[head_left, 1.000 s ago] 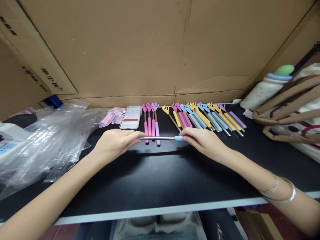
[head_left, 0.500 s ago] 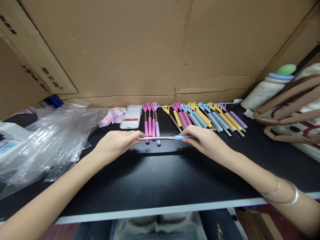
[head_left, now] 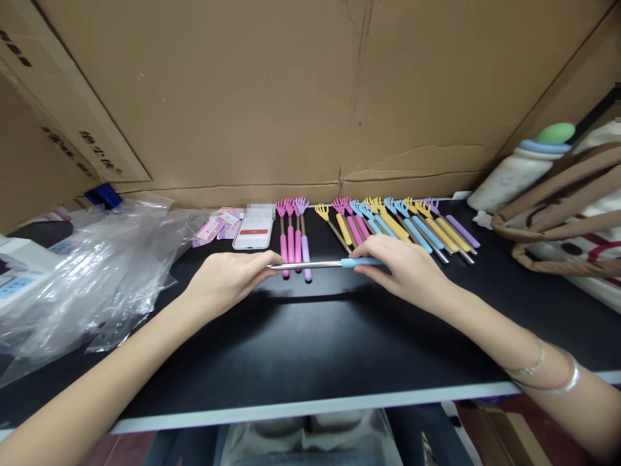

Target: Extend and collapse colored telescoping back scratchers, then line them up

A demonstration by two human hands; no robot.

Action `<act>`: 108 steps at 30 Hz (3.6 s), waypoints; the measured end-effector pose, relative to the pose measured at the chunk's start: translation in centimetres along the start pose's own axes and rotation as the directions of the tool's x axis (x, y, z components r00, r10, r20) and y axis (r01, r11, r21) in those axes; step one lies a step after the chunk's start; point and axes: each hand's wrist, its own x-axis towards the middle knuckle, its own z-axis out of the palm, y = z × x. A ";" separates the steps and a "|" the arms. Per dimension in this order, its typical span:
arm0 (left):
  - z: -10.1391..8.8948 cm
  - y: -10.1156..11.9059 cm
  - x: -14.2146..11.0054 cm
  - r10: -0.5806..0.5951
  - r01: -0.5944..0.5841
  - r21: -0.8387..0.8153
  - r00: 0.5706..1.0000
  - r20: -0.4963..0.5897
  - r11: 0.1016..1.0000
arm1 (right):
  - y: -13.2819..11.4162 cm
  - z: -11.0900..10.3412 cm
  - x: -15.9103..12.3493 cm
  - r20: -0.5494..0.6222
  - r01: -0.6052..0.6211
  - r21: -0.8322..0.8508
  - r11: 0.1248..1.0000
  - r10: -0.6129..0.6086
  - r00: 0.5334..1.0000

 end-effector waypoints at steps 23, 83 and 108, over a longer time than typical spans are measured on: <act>-0.1 -1.8 -0.5 -0.022 0.022 0.011 0.999 -0.035 1.000 | 2.5 -0.6 0.0 0.132 -0.021 0.079 0.997 0.010 0.991; 0.4 -0.9 -0.3 0.103 -0.100 0.043 0.991 -0.087 0.994 | 0.9 1.2 -0.3 0.088 -0.004 0.029 1.000 0.001 0.996; 0.7 -0.5 -0.4 0.102 -0.094 0.059 0.985 -0.141 0.994 | 0.5 0.8 -0.2 0.087 -0.022 -0.049 0.999 0.026 0.996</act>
